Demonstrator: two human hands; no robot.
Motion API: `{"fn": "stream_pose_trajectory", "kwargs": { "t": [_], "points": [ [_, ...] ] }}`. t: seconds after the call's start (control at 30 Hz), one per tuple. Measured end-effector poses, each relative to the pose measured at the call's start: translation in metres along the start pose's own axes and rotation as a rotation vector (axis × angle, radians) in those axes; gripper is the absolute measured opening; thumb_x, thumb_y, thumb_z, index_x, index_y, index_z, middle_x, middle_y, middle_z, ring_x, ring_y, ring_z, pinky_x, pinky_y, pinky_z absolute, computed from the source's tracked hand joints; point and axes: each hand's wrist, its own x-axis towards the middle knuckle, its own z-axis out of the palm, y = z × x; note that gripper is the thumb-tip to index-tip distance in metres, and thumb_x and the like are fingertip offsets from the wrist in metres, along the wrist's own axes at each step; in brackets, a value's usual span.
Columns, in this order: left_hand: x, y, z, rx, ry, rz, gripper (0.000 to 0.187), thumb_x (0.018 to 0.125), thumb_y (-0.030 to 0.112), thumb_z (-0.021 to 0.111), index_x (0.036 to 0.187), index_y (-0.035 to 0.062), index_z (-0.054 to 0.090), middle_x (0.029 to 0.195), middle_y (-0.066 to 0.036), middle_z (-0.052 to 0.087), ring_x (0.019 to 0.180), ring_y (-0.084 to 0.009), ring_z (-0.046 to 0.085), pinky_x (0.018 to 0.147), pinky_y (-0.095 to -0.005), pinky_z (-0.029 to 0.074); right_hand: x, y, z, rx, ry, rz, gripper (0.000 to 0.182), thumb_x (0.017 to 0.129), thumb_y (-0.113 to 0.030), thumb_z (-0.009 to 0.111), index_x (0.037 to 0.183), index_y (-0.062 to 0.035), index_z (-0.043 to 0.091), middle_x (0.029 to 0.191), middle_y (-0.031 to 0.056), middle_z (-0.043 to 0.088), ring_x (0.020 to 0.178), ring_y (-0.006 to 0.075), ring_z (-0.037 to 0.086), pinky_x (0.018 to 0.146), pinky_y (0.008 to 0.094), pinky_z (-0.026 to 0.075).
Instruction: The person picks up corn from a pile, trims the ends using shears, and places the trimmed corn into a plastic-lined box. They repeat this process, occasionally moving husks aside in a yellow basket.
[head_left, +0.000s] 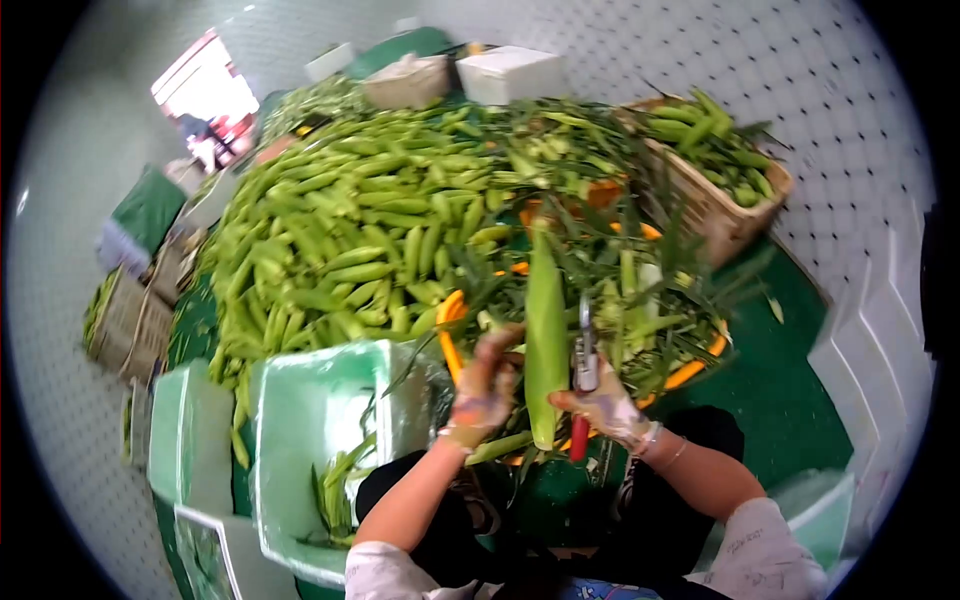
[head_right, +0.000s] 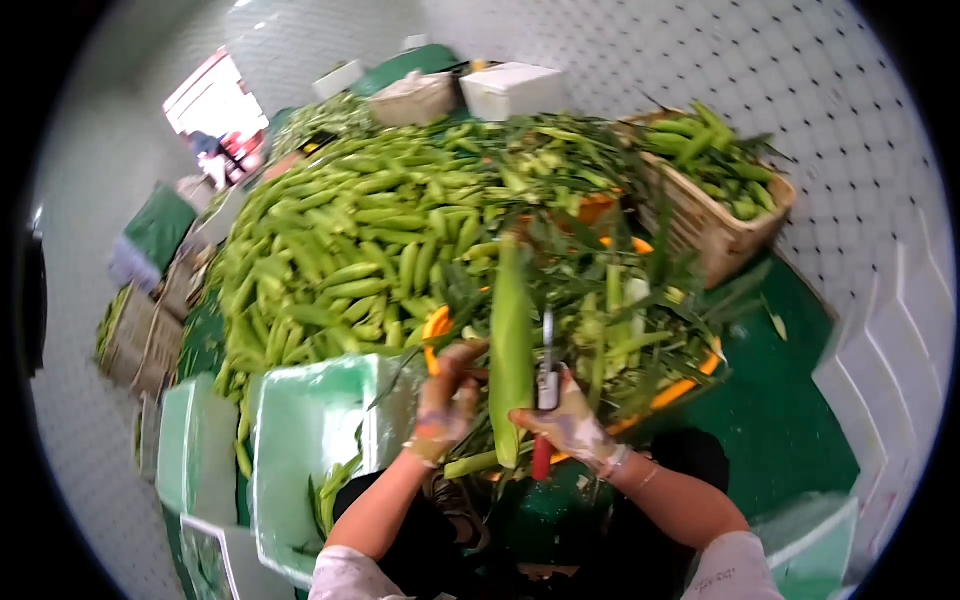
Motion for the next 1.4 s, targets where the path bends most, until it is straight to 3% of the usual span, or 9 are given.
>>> {"fn": "stream_pose_trajectory", "kwargs": {
  "t": [0.27, 0.53, 0.67, 0.8, 0.93, 1.0, 1.03, 1.17, 1.4],
  "points": [
    [0.030, -0.063, 0.014, -1.124, 0.164, -0.577, 0.037, 0.092, 0.016, 0.047, 0.125, 0.0019, 0.036, 0.102, -0.014, 0.053, 0.085, -0.0172, 0.054, 0.074, -0.0247, 0.048, -0.002, 0.009, -0.006, -0.872, -0.081, -0.143, 0.058, 0.067, -0.034, 0.069, 0.102, 0.0019, 0.040, 0.080, 0.0200, 0.053, 0.075, 0.0388, 0.054, 0.069, 0.0421, 0.045],
    [0.015, -0.088, -0.014, -1.509, 0.355, -1.192, 0.055, 0.082, 0.038, 0.064, 0.107, -0.0078, 0.047, 0.078, -0.019, 0.058, 0.052, -0.0221, 0.056, 0.044, -0.0251, 0.050, 0.004, 0.012, -0.047, -0.763, -0.357, 0.161, 0.052, 0.072, -0.035, 0.075, 0.097, -0.0018, 0.044, 0.076, 0.0039, 0.050, 0.070, 0.0125, 0.047, 0.063, 0.0270, 0.042],
    [-0.006, -0.098, -0.006, -1.871, 0.189, -1.260, 0.058, 0.083, 0.039, 0.063, 0.106, -0.0110, 0.046, 0.082, -0.021, 0.057, 0.058, -0.0223, 0.058, 0.048, -0.0272, 0.051, 0.009, 0.029, -0.044, -0.498, -0.403, 0.248, 0.061, 0.072, -0.048, 0.071, 0.094, 0.0021, 0.044, 0.081, 0.0113, 0.050, 0.075, 0.0192, 0.048, 0.069, 0.0305, 0.042],
    [-0.018, -0.104, 0.013, -1.397, 0.206, -1.029, 0.035, 0.088, 0.036, 0.056, 0.116, 0.0165, 0.049, 0.102, -0.016, 0.054, 0.083, -0.0252, 0.056, 0.060, -0.0290, 0.050, 0.008, 0.020, -0.028, -0.015, -0.299, 0.453, 0.050, 0.074, -0.036, 0.074, 0.096, -0.0009, 0.046, 0.082, 0.0046, 0.055, 0.078, 0.0116, 0.054, 0.070, 0.0272, 0.047],
    [-0.016, -0.090, 0.008, -1.236, 0.177, -0.992, 0.042, 0.086, 0.034, 0.058, 0.124, 0.0193, 0.047, 0.106, -0.018, 0.057, 0.093, -0.0311, 0.058, 0.070, -0.0362, 0.050, 0.013, 0.030, -0.038, 0.064, -0.037, 0.474, 0.042, 0.078, -0.030, 0.071, 0.094, 0.0000, 0.046, 0.066, 0.0045, 0.055, 0.052, 0.0126, 0.055, 0.047, 0.0298, 0.051],
    [-0.013, -0.071, 0.001, 0.451, -0.142, -0.394, 0.047, 0.078, 0.032, 0.066, 0.119, 0.0146, 0.050, 0.099, -0.017, 0.060, 0.094, -0.0324, 0.058, 0.076, -0.0380, 0.048, 0.018, 0.021, -0.057, -0.103, -0.060, 0.346, 0.042, 0.077, -0.033, 0.071, 0.091, -0.0034, 0.046, 0.073, 0.0047, 0.059, 0.052, 0.0099, 0.056, 0.048, 0.0239, 0.051],
    [0.008, -0.026, -0.004, 0.606, -0.274, -0.573, 0.054, 0.076, 0.027, 0.068, 0.122, 0.0070, 0.047, 0.098, -0.014, 0.062, 0.086, -0.0273, 0.061, 0.075, -0.0349, 0.048, 0.022, 0.013, -0.065, -0.353, -0.174, 0.454, 0.059, 0.074, -0.035, 0.074, 0.108, 0.0025, 0.043, 0.095, 0.0137, 0.060, 0.070, 0.0185, 0.061, 0.066, 0.0302, 0.054],
    [0.003, -0.027, -0.014, 0.740, -0.250, -0.383, 0.052, 0.069, 0.020, 0.070, 0.115, 0.0062, 0.052, 0.098, -0.018, 0.061, 0.087, -0.0352, 0.060, 0.074, -0.0376, 0.047, 0.010, 0.035, -0.082, -0.910, -0.327, 0.154, 0.092, 0.068, -0.047, 0.071, 0.126, 0.0112, 0.031, 0.114, 0.0250, 0.051, 0.107, 0.0341, 0.050, 0.093, 0.0347, 0.039],
    [-0.007, -0.032, 0.008, 0.815, -0.336, -0.240, 0.050, 0.064, 0.018, 0.073, 0.110, 0.0097, 0.057, 0.098, -0.019, 0.060, 0.091, -0.0369, 0.059, 0.076, -0.0402, 0.048, 0.013, 0.031, -0.078, -1.016, -0.391, 0.047, 0.072, 0.068, -0.048, 0.071, 0.105, 0.0052, 0.041, 0.093, 0.0233, 0.054, 0.088, 0.0377, 0.055, 0.077, 0.0386, 0.044]
  ]
}}
